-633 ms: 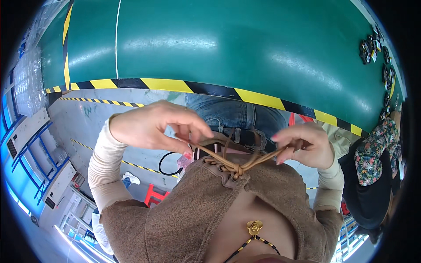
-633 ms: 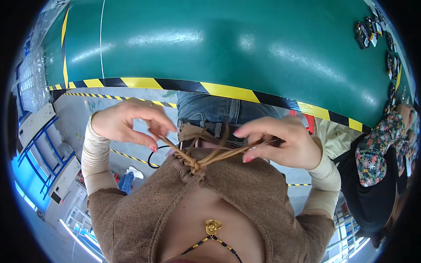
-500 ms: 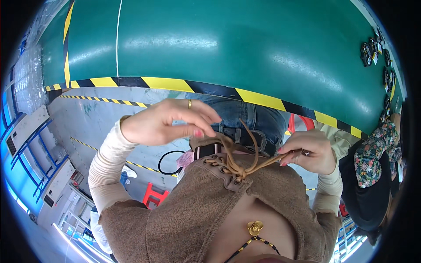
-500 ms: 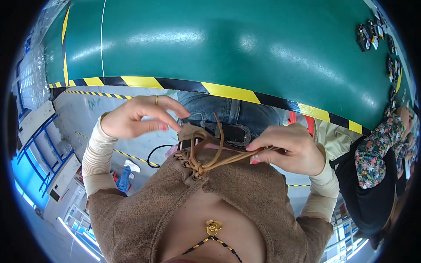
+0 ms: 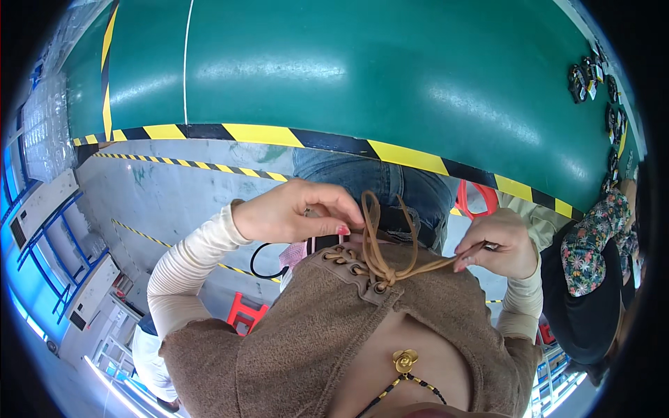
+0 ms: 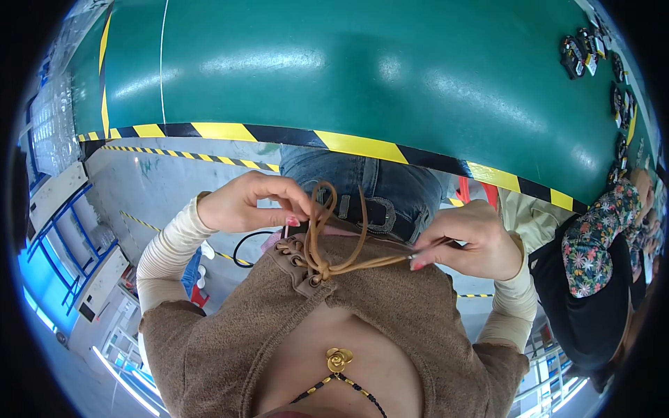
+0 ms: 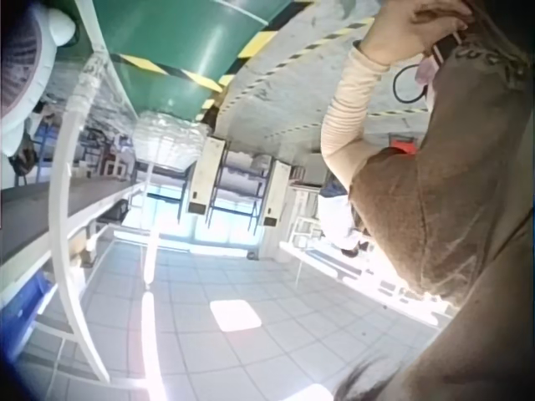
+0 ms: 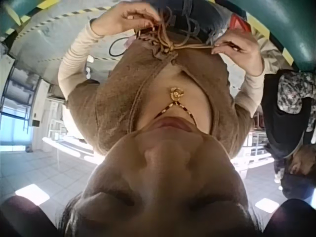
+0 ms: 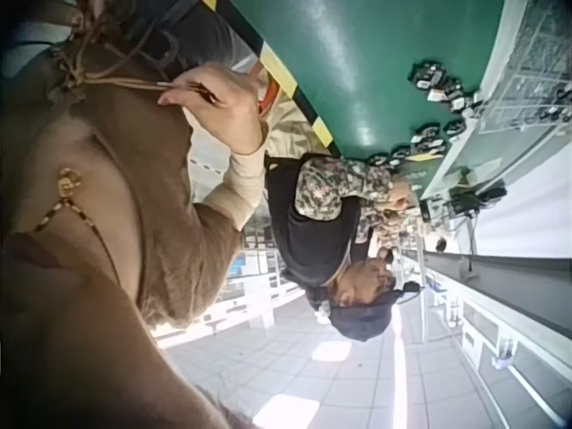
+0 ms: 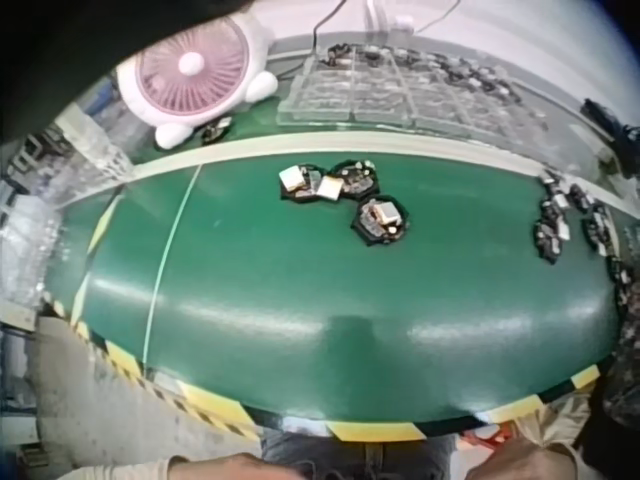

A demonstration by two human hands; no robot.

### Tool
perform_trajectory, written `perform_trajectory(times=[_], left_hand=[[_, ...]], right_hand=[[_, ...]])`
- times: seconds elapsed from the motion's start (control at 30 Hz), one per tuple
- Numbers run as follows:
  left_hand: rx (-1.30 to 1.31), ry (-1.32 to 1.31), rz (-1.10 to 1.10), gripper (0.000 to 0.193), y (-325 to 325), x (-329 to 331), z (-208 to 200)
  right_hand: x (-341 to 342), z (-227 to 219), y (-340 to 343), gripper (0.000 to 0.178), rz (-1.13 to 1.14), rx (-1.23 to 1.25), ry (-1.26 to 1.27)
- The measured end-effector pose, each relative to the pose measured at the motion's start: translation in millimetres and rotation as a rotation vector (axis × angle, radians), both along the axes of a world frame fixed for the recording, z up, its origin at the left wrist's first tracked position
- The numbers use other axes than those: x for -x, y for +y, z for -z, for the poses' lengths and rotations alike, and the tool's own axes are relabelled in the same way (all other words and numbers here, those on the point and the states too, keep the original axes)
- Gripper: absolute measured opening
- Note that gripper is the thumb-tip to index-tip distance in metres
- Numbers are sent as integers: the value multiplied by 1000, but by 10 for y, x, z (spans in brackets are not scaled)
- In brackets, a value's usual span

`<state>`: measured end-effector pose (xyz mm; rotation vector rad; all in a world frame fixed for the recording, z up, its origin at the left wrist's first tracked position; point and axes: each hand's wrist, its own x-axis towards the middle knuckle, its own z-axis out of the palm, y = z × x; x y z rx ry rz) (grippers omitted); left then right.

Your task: Assembling small electronic components by hand and using tools at a factory workbench.

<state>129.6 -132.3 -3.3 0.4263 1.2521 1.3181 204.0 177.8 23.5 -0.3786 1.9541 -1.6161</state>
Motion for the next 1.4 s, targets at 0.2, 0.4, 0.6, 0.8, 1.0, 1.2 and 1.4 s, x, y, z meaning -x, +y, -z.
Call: perform_trajectory(times=[0.2, 0.4, 0.6, 0.8, 1.0, 1.2, 1.4], left_hand=[[7, 378, -15, 10, -44, 524, -431], [234, 1236, -413, 17, 418, 1197, -438], [473, 1775, -374, 34, 1308, 1526, -118], [193, 1369, -357, 33, 1362, 1664, 62], [-175, 64, -478, 25, 1246, 1529, -72], [-428, -194, -460, 30, 1246, 1504, -35], [-363, 14, -411, 56, 1322, 1387, -144]], right_hand=[[123, -131, 163, 23, 32, -96, 82], [681, -367, 11, 18, 426, -351, 314], [1551, 80, -127, 22, 581, -618, 810], [1711, 217, -182, 27, 601, -424, 782], [1572, 184, -224, 24, 769, -195, 753], [1501, 171, -300, 21, 760, -183, 873], [1545, 214, -265, 19, 864, -64, 692]])
